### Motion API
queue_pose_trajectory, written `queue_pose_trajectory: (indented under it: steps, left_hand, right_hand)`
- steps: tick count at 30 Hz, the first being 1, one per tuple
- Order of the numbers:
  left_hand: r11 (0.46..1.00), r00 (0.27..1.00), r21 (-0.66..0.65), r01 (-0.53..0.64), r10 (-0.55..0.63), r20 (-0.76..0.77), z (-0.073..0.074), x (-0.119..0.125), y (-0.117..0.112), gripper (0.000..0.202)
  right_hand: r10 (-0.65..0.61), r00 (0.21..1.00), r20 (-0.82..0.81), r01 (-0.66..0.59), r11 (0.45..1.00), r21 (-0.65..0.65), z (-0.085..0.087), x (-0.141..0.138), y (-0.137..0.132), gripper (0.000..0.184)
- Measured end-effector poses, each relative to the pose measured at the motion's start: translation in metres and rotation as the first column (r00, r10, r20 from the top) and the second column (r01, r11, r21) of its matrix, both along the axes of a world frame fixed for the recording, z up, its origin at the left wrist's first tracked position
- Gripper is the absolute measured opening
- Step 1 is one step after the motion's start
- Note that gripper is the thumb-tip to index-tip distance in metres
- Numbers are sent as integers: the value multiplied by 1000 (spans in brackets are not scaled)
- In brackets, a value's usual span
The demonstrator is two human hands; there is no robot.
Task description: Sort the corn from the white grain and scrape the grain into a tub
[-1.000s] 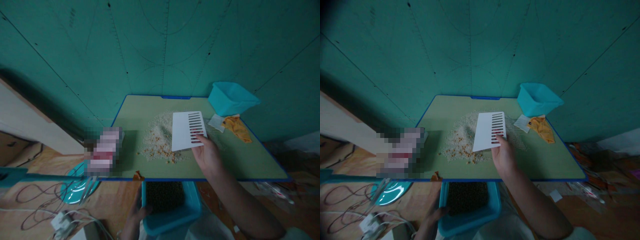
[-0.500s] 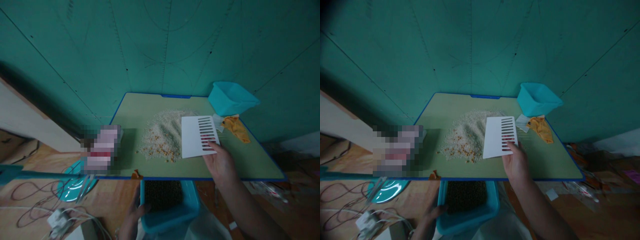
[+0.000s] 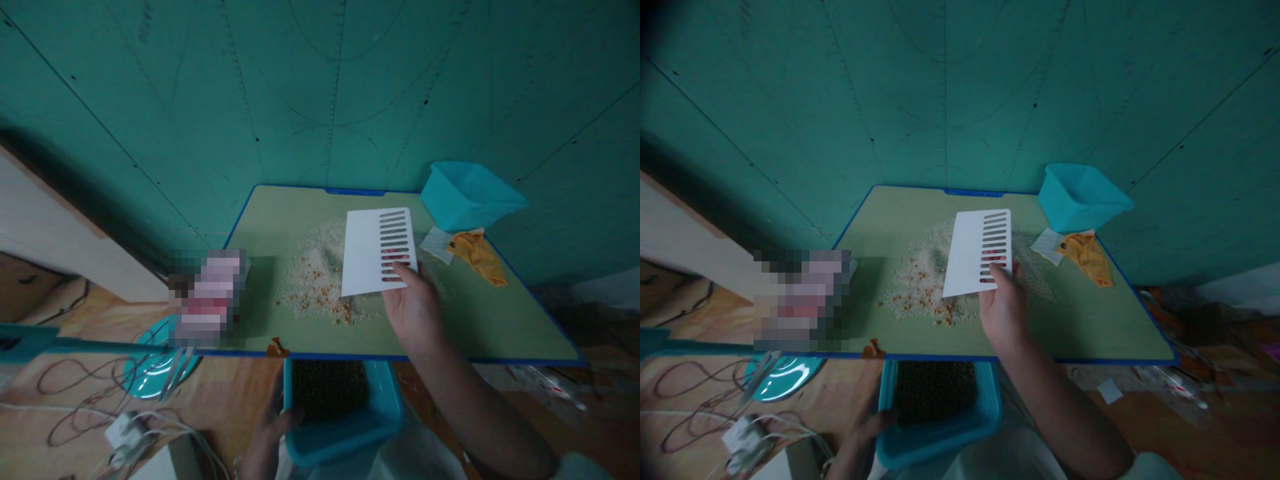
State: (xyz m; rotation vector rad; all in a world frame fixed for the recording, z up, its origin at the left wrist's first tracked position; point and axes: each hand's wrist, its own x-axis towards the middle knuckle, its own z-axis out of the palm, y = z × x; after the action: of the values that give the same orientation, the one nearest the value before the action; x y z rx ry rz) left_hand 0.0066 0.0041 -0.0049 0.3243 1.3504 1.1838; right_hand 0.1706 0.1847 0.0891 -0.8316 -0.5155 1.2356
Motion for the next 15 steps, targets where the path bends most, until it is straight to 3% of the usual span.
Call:
queue_pose_trajectory:
  steps: [4, 8, 15]
  left_hand:
    - [1000, 999, 0, -15, 15, -32, -3, -1, 0, 61]
    - [998, 999, 48, 33, -34, 15, -5, -3, 1, 61]
    - [1000, 996, -3, 17, -17, 86, 4, 0, 6, 70]
  right_hand:
    - [-42, 999, -13, 42, 999, -12, 8, 12, 7, 21]
    - [-74, 997, 19, 75, 997, -4, 17, 41, 23, 19]
    - [-228, 952, 205, 195, 966, 168, 47, 87, 89, 16]
